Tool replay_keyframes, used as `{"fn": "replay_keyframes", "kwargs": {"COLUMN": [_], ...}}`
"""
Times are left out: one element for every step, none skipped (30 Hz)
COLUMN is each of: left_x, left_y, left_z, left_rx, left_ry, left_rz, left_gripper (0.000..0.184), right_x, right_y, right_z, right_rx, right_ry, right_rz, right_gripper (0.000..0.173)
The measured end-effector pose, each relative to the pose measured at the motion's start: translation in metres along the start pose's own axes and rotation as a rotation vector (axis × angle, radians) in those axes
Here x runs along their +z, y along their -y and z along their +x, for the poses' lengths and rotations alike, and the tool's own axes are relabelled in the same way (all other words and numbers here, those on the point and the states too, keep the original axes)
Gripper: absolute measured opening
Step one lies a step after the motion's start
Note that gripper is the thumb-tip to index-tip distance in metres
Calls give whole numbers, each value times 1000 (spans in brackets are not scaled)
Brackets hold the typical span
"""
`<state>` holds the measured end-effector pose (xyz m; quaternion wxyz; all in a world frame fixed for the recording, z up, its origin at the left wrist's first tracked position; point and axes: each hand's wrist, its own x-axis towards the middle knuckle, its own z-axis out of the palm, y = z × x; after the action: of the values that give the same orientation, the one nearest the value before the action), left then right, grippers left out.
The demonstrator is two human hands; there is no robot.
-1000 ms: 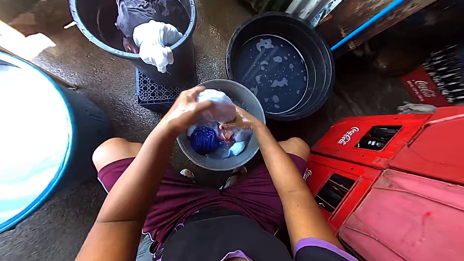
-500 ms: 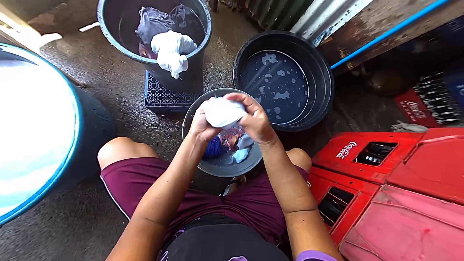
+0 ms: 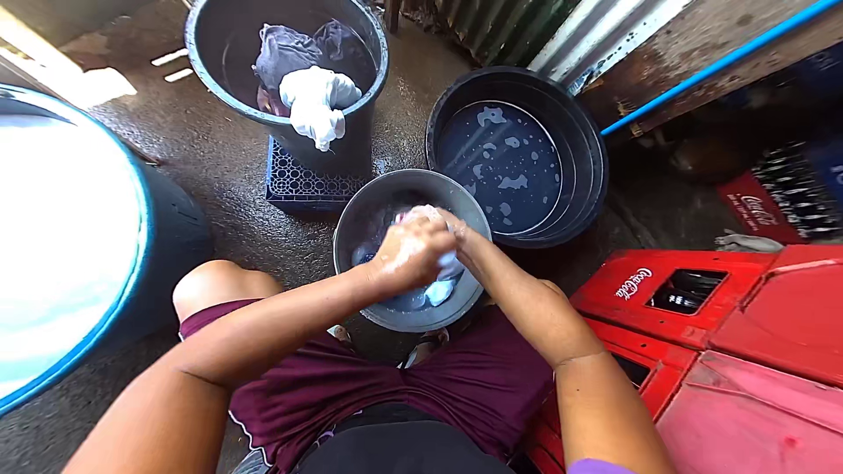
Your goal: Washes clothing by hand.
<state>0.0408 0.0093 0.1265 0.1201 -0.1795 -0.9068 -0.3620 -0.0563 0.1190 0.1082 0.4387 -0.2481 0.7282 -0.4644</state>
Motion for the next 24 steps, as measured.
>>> {"fn": "replay_keyframes", "kwargs": {"left_x": [2,3,0,-8,-22,-40,-63,-89,-115,-136,-151,-163,-172,-177,-176,-171,-161,-151,-142,-135,-128,-122,-116,-109], "left_y": [1,4,9,16,25,33,39,46,53,64,80,95,107,116,122,124,121,116,109,100,91,83,77,75], "left_z": [-4,-7,-7,-4,4,15,28,41,54,66,76,84,90,91,90,86,78,65,52,38,23,7,-9,-24], "left_rx": [75,115,96,28,-76,-185,-272,-332,-369,-381,-398,-438,-509,-592,-657,-696,-700,-662,-605,-560,-526,-499,-480,-452], "left_ry": [67,101,102,69,2,-76,-165,-245,-320,-410,-487,-522,-466,-331,-182,-56,25,77,123,180,250,312,367,410], "left_rz": [26,15,-28,-80,-135,-192,-204,-161,-92,-21,42,102,156,197,218,234,241,242,213,121,-18,-165,-308,-415], "left_gripper": [7,7,9,11,14,18,22,26,28,30,31,33,37,49,69,90,99,98,93,87,83,81,83,89], "right_x": [0,2,5,9,11,9,6,3,4,10,20,32,44,60,75,89,100,106,107,103,95,87,78,68], "right_y": [2,2,1,2,7,17,24,27,23,14,1,-11,-20,-27,-32,-38,-47,-54,-54,-48,-35,-19,-4,11], "right_z": [2,4,5,8,14,19,21,23,24,23,21,21,20,17,14,10,5,0,-3,-6,-11,-19,-28,-39], "right_rx": [-12,20,57,112,118,75,9,-45,-70,-81,-91,-83,-42,8,53,90,91,56,26,32,47,57,45,21], "right_ry": [101,143,99,-25,-166,-262,-300,-329,-346,-321,-257,-155,-4,149,262,335,361,340,308,292,275,243,187,119], "right_rz": [-159,-172,-60,193,459,643,722,674,541,360,136,-109,-355,-570,-725,-824,-872,-889,-875,-829,-778,-734,-697,-660], "right_gripper": [25,25,27,29,29,29,33,38,40,38,35,34,39,47,55,60,55,43,35,32,31,31,30,29]}}
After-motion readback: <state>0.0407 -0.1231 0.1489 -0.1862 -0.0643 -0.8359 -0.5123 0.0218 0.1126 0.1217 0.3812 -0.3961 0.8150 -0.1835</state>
